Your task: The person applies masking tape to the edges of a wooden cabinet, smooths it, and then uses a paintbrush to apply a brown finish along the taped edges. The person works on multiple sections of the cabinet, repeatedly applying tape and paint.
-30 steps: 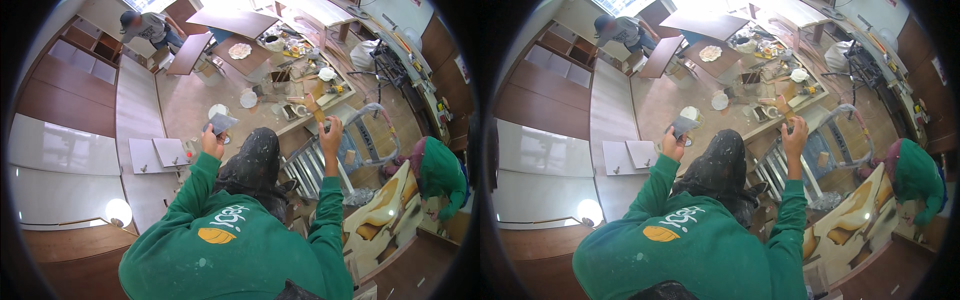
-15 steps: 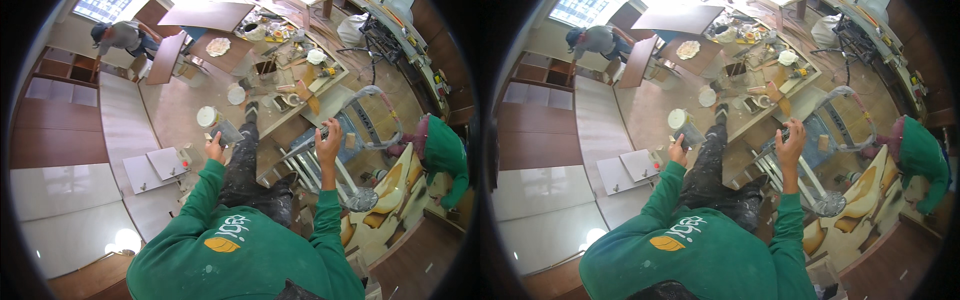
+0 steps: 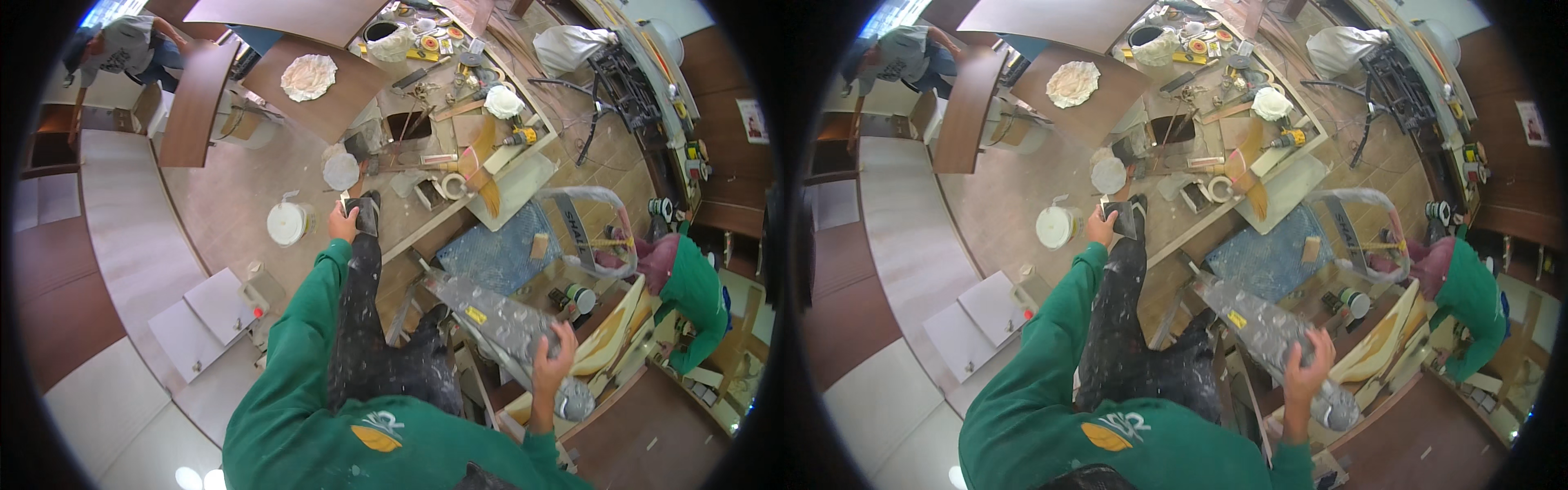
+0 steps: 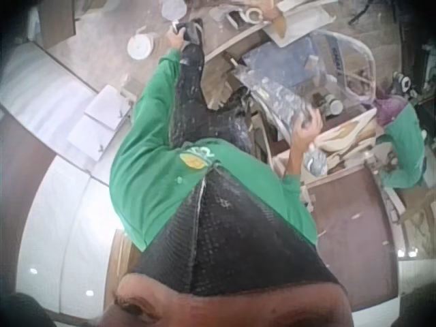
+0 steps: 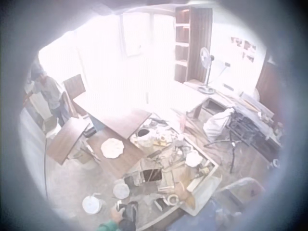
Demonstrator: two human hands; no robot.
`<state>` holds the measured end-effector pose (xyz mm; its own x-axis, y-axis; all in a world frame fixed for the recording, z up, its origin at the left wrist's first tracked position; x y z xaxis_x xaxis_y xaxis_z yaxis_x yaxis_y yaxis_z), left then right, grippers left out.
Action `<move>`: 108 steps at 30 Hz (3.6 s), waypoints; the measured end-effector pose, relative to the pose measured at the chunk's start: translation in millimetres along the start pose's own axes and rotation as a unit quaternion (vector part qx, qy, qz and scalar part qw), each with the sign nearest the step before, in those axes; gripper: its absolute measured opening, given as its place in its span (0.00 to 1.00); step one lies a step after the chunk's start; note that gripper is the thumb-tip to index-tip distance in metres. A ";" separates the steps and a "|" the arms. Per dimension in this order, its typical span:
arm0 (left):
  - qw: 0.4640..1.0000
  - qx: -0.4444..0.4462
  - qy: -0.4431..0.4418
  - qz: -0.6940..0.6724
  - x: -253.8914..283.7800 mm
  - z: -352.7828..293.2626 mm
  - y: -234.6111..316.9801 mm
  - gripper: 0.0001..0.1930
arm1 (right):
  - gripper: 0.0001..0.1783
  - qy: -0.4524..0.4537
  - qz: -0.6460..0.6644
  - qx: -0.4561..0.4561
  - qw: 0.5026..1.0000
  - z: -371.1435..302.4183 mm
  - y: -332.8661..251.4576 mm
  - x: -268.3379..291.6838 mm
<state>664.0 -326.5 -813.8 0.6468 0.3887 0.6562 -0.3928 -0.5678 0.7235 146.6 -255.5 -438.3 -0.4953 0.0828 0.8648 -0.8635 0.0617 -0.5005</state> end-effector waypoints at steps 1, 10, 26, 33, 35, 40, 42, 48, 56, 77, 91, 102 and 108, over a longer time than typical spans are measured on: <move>0.997 0.049 -0.041 0.037 -16.2 20.4 -8.5 0.34 | 0.13 -0.002 -0.021 -0.025 0.999 3.7 -5.2 -2.0; 0.970 0.111 -0.072 0.203 -148.8 163.2 -128.4 0.32 | 0.06 0.063 -0.120 -0.134 0.982 -6.5 5.1 -11.4; 0.855 0.389 -0.074 -0.334 -123.8 88.1 -51.8 0.29 | 0.21 -0.306 -0.028 0.118 0.944 190.1 -63.3 -158.9; 0.766 0.337 -0.388 -0.386 -107.9 -62.6 59.9 0.34 | 0.33 -0.332 -0.017 0.362 0.871 284.0 -82.5 -464.4; 0.840 0.253 -0.427 -0.221 -136.4 -78.2 43.9 0.33 | 0.34 -0.315 -0.050 0.407 0.856 293.6 -86.9 -534.5; 0.917 0.094 -0.378 -0.092 -133.9 -59.8 57.1 0.32 | 0.26 -0.264 -0.141 0.513 0.804 312.8 -82.7 -633.9; 0.923 0.072 -0.355 -0.127 -132.6 -50.6 62.9 0.30 | 0.20 -0.260 -0.147 0.536 0.789 315.4 -89.0 -645.9; 0.902 0.162 -0.370 -0.153 -128.5 -38.6 62.0 0.30 | 0.07 -0.204 -0.100 0.514 0.827 324.1 -112.5 -624.8; 0.910 0.149 -0.367 -0.127 -119.0 -19.2 71.3 0.32 | 0.11 -0.142 0.229 0.256 0.928 349.3 -111.1 -505.5; 0.901 0.169 -0.371 -0.150 -121.0 -1.5 70.2 0.32 | 0.18 -0.302 0.128 0.113 0.938 408.4 -76.0 -654.8; 0.901 0.169 -0.375 -0.139 -124.0 0.3 73.2 0.31 | 0.16 -0.302 0.101 0.104 0.942 403.6 -86.9 -682.3; 0.903 0.172 -0.369 -0.138 -124.5 -2.8 71.7 0.32 | 0.17 -0.321 0.129 0.113 0.931 409.1 -78.7 -675.1; 0.909 0.142 -0.372 -0.120 -126.8 -2.0 69.4 0.29 | 0.17 -0.312 0.177 0.105 0.928 403.8 -67.8 -614.2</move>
<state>553.4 -413.8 -846.4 0.9964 -0.0128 0.0838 -0.0660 -0.7367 0.6730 471.1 -712.2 -919.0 -0.6530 -0.5352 0.5358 -0.6035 -0.0598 -0.7951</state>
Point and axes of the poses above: each hand's wrist, its own z-axis towards the middle knuckle, its own x-axis out of the back of the hand, y = z × x, the point moved 3 cm from there along z, towards the middle knuckle, and after that the axes turned 3 degrees about x, right-handed, at the moved point
